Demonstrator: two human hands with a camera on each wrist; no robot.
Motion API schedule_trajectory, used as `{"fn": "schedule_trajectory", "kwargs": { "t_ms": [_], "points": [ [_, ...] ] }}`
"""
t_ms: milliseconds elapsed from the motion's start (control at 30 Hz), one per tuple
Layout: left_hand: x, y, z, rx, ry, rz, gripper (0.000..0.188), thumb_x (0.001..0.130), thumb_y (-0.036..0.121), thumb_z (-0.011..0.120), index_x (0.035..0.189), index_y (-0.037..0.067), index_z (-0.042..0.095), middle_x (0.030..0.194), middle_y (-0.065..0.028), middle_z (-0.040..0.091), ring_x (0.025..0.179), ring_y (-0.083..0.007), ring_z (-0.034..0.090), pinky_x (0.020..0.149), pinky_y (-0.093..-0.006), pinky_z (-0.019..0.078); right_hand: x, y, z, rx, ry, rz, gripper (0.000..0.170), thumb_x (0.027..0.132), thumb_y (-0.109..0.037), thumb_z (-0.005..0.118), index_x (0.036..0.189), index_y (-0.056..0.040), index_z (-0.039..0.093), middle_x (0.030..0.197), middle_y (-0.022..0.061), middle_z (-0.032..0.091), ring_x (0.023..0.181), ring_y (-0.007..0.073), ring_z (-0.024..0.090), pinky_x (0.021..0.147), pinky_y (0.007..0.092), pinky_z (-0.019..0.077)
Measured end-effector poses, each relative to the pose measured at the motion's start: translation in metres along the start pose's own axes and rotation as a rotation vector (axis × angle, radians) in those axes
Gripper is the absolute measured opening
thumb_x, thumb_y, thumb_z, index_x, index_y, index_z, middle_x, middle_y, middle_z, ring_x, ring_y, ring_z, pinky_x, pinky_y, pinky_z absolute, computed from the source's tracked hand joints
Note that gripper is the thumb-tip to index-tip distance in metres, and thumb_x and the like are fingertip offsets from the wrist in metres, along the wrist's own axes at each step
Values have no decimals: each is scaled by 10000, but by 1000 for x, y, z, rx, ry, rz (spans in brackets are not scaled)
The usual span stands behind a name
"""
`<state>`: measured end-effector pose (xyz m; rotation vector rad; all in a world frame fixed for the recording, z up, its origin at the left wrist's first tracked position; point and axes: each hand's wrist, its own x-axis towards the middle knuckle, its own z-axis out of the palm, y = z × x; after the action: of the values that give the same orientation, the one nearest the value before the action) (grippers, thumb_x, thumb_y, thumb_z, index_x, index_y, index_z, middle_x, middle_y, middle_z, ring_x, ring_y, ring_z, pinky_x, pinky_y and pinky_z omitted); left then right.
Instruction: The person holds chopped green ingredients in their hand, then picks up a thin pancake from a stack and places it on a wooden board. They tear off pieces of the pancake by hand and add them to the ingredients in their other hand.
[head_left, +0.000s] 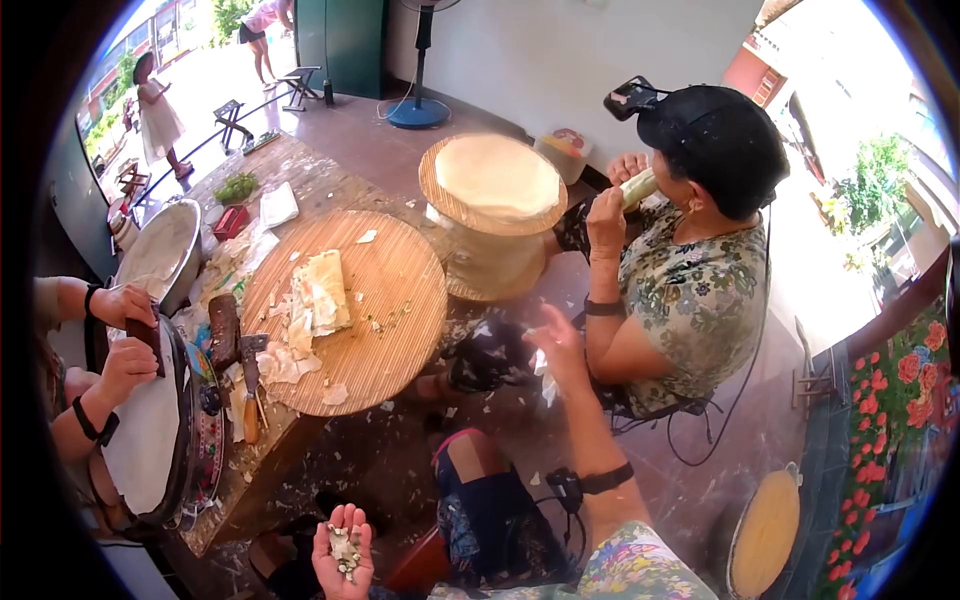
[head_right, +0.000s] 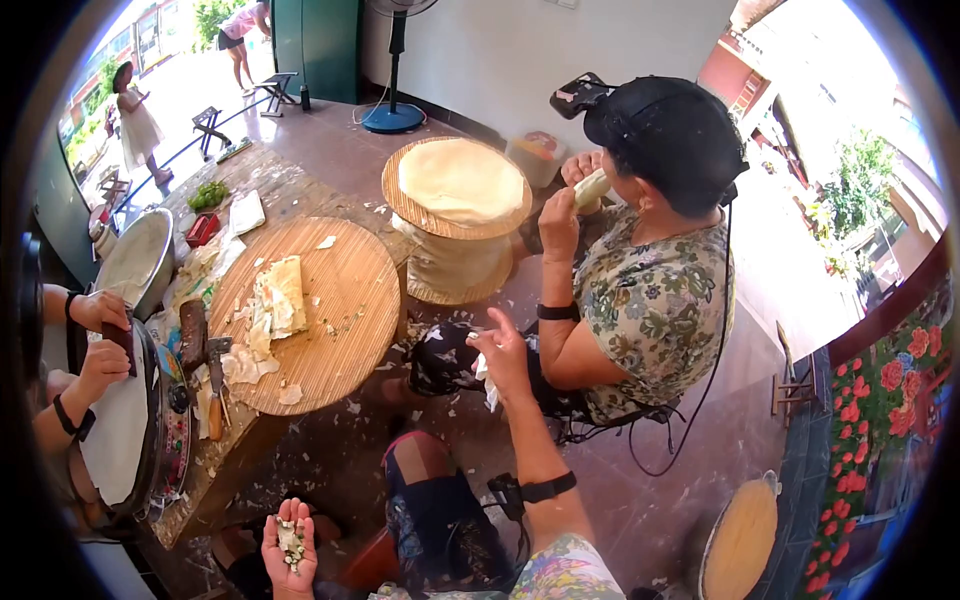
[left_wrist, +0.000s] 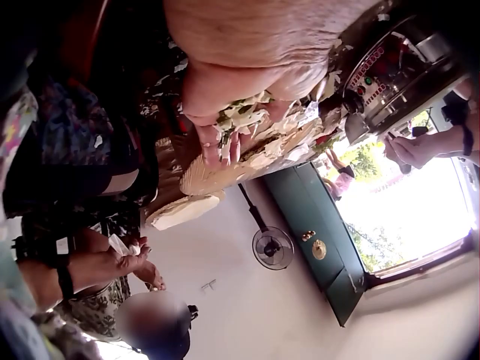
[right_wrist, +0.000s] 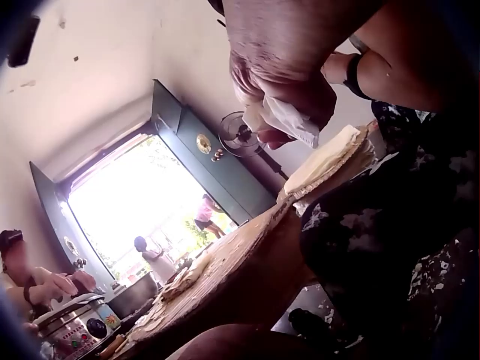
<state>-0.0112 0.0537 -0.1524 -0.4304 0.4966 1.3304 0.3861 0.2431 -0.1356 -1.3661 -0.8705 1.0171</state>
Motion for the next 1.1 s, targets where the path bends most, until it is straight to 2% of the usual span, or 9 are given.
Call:
{"fn": "schedule_trajectory", "kwargs": {
  "t_ms": [167,400,500,600,667,767,833,1000,1100],
  "points": [
    [18,-14,6,-11,50,-48,441,952,298,331,1205,-22,500,1248,-183,504,1195,-314,455,1003,-447,388,5,10,-16,108,6,78,574,779,-66,595,1294,17,356,812,115,609,476,105,526,426,212,425],
    [31,-23,10,53,12,-47,451,954,308,324,1208,-21,499,1255,-182,498,1201,-312,449,1005,-443,385,12,25,-33,245,66,53,678,802,-106,614,1354,4,236,833,112,606,512,96,530,441,192,428],
    [34,-28,11,58,12,-44,454,954,312,325,1211,-21,496,1257,-184,496,1203,-313,446,1006,-443,384,11,24,-35,261,81,77,689,799,-108,619,1358,5,230,838,113,607,506,94,528,444,194,427],
    [37,-29,9,64,17,-50,452,954,311,327,1211,-21,496,1256,-185,496,1203,-314,446,1006,-445,383,5,17,-32,246,-50,110,704,800,-119,622,1364,2,217,848,116,607,501,97,527,448,193,427],
    [39,-28,10,67,8,-59,449,954,307,329,1210,-20,497,1254,-186,497,1203,-313,446,1006,-447,384,5,18,-32,258,-48,99,702,806,-122,620,1365,-2,214,854,120,608,498,99,527,446,193,426],
    [43,-27,12,92,-40,-73,447,953,302,330,1209,-23,497,1249,-186,502,1200,-318,448,1008,-451,381,11,21,-41,286,60,59,692,814,-123,617,1365,-6,216,860,124,610,497,101,526,443,192,424],
    [44,-31,23,32,-164,-150,423,949,249,360,1227,-56,453,1276,-212,464,1235,-332,396,1033,-444,341,17,19,-51,318,173,33,679,819,-112,612,1364,-11,220,861,124,611,495,98,524,438,191,419],
    [49,-36,30,-9,-275,-227,422,954,215,360,1259,-73,409,1322,-222,411,1282,-333,329,1070,-444,280,16,0,-64,270,74,-40,670,819,-105,611,1361,-12,228,857,119,609,492,98,517,442,187,415],
    [49,-40,33,-33,-250,-239,424,955,217,358,1260,-73,408,1323,-223,409,1287,-329,323,1075,-445,272,23,-1,-75,296,188,-56,672,818,-105,613,1361,-9,230,852,113,609,498,95,516,449,183,415]
  ]
}}
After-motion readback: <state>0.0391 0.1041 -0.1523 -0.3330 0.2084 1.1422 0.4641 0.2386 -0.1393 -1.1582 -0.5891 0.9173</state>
